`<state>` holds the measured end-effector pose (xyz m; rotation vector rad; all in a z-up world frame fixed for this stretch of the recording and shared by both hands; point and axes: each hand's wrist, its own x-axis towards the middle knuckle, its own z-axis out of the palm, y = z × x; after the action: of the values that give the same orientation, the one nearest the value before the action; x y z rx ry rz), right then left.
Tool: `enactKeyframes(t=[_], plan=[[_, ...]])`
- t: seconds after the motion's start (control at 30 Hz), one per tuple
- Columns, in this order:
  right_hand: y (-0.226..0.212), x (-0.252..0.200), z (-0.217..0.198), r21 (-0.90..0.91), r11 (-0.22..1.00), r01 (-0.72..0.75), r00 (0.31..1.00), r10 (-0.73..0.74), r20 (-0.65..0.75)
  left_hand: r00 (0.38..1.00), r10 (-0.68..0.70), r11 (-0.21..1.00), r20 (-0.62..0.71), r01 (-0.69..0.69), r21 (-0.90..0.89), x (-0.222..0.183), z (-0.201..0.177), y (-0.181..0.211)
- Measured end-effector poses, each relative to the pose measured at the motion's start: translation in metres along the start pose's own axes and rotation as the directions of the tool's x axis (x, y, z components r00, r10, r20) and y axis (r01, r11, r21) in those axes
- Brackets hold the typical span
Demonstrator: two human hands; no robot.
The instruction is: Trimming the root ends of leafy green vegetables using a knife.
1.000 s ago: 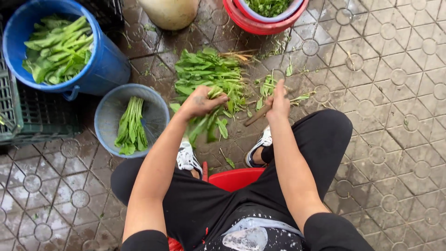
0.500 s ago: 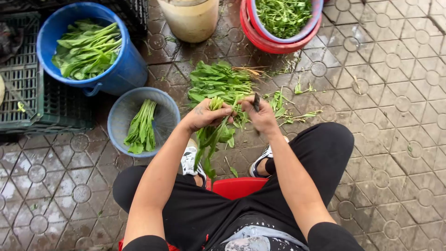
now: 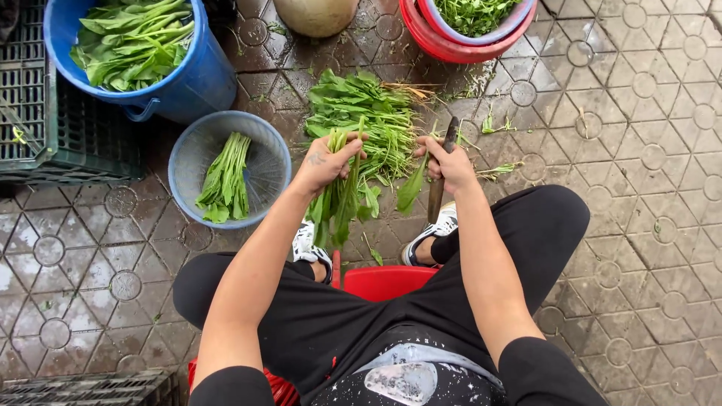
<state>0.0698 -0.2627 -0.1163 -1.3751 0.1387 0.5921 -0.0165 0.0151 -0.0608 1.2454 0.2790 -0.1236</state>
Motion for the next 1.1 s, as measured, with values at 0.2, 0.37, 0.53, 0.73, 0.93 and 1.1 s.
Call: enactKeyframes(t=[0.2, 0.37, 0.53, 0.73, 0.93, 1.1], plan=[[0.022, 0.006, -0.019, -0.741, 0.665, 0.097, 0.870, -0.418, -0.261, 0.994, 0.061, 0.996, -0.096, -0.066, -0.053, 0.007, 0.021, -0.007], [0.023, -0.042, 0.084, -0.193, 0.922, 0.335, 0.942, -0.334, 0.037, 0.993, 0.015, 0.990, -0.113, -0.030, -0.136, 0.002, 0.036, -0.009], [-0.006, -0.061, 0.099, -0.149, 0.912, 0.383, 0.922, -0.388, -0.010, 0.992, 0.033, 0.979, -0.119, -0.056, -0.198, 0.002, 0.025, -0.006], [-0.013, -0.058, 0.074, 0.008, 0.981, 0.191, 0.957, -0.188, 0.222, 0.995, 0.023, 0.942, 0.101, 0.012, -0.334, -0.010, 0.018, 0.009], [-0.005, -0.044, 0.077, 0.084, 0.987, 0.140, 0.938, -0.159, 0.309, 0.979, 0.015, 0.909, 0.202, 0.070, -0.410, -0.006, 0.013, 0.001], [-0.069, -0.035, 0.074, -0.224, 0.953, 0.205, 0.955, -0.144, 0.259, 0.969, 0.209, 0.965, 0.130, -0.182, -0.191, -0.002, 0.014, 0.019]])
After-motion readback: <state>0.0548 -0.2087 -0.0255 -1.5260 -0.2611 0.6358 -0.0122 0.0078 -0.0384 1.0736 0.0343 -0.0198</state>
